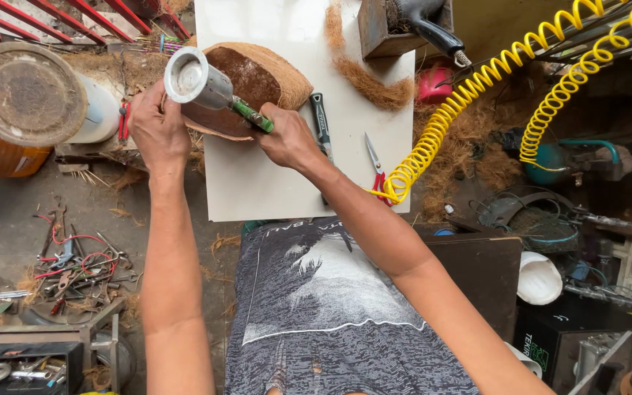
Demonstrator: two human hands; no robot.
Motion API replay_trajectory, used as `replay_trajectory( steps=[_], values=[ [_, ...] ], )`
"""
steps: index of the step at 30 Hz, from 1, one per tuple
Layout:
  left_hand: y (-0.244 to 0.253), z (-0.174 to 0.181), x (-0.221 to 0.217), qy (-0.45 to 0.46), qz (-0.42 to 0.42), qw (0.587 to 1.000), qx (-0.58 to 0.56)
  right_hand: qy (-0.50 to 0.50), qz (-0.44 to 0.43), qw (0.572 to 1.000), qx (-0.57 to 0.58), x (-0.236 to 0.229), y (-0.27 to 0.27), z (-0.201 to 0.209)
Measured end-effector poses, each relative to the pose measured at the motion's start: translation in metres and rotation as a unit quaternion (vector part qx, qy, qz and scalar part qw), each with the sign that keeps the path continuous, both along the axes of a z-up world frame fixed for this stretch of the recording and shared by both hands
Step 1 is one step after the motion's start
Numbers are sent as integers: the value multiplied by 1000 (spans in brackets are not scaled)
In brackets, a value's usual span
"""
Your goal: Shaping coconut fiber sheets into pots, applying a spray coating, and drying with a hair dryer
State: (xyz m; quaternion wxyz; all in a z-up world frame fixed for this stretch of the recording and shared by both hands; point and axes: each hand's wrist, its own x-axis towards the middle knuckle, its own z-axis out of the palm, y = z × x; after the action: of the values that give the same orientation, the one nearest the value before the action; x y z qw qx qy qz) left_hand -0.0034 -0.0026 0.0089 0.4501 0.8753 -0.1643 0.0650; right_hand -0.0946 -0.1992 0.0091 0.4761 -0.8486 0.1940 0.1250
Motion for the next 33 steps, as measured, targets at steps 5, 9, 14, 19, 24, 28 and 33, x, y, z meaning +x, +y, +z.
replay_trajectory(
  steps=[5,9,14,19,24,28,33],
  values=[
    [-1,8,-6,18,4,1000,4,3,-9,1000,-8,-1,-2,1],
    [-1,4,-5,20,11,1000,8,-2,-11,1000,-6,1,-6,-1],
    [-4,11,-11,26,22,999,22,-7,-10,1000,14,-2,-8,15],
    [0,-2,-26,71,45,995,47,-10,-12,999,46,-21,-14,53],
    [1,26,-53,185,8,980,72,20,-2,998,60,-36,-23,39],
    [8,28,-36,221,0,970,104,39,6,997,65,-40,-26,24],
    [-17,31,5,237,-54,958,149,53,12,997,56,-41,-19,23]
  ],
)
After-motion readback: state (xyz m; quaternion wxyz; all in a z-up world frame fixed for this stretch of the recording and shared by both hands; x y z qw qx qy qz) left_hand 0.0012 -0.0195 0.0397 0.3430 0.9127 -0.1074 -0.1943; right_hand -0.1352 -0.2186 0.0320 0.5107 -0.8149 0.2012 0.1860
